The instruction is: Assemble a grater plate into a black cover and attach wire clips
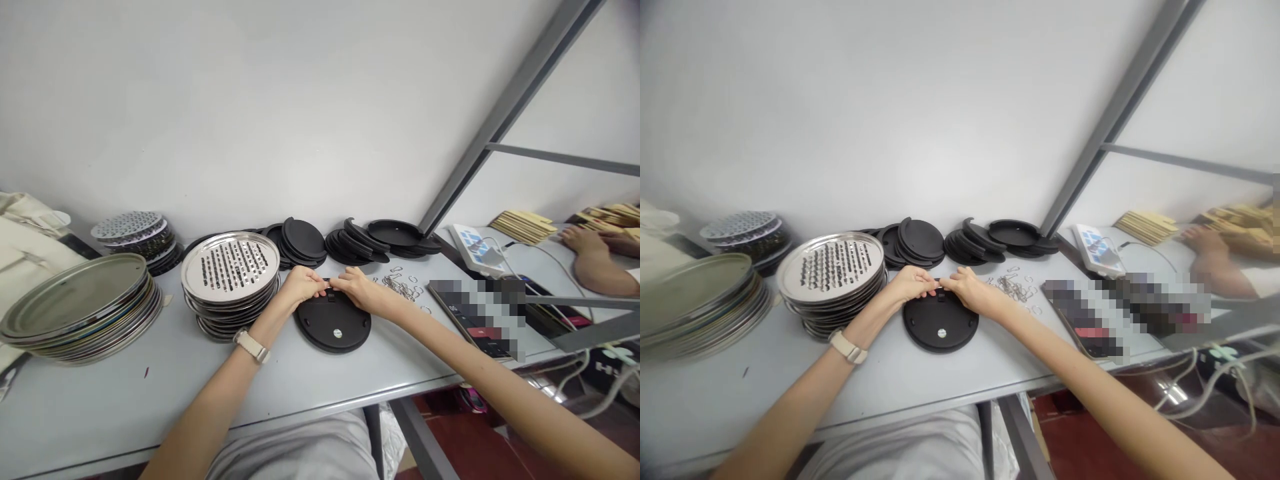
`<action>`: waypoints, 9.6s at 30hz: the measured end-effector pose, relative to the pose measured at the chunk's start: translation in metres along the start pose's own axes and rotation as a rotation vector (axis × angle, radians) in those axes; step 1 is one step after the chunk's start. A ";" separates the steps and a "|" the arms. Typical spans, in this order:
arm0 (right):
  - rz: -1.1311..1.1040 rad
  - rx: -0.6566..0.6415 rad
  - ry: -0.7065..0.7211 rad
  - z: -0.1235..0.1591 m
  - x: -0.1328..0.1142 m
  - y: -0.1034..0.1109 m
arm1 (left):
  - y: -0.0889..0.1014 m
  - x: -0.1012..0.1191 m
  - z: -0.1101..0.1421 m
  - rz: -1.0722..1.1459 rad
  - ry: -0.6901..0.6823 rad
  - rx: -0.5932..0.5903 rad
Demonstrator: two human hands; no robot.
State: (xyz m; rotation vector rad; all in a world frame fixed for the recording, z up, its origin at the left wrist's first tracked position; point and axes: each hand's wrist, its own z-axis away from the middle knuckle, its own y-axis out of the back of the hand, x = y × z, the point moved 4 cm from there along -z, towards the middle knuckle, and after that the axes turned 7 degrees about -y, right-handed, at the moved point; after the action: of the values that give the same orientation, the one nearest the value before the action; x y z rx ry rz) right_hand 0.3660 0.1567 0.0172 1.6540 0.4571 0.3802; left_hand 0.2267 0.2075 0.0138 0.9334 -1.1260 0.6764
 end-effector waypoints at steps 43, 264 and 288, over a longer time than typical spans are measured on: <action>-0.269 0.165 -0.143 0.009 0.004 -0.007 | -0.008 -0.001 -0.010 -0.007 -0.013 -0.022; -0.772 0.170 -0.210 0.010 -0.010 -0.002 | -0.007 -0.019 0.074 -1.033 -0.767 0.050; -0.723 0.142 -0.160 0.011 -0.013 -0.002 | -0.009 -0.025 0.072 -1.070 -0.799 0.034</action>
State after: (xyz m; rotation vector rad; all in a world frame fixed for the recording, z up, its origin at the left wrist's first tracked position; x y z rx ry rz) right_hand 0.3605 0.1407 0.0139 1.5200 0.9291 -0.3246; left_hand 0.1949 0.1395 -0.0022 1.6953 -1.0648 -0.6108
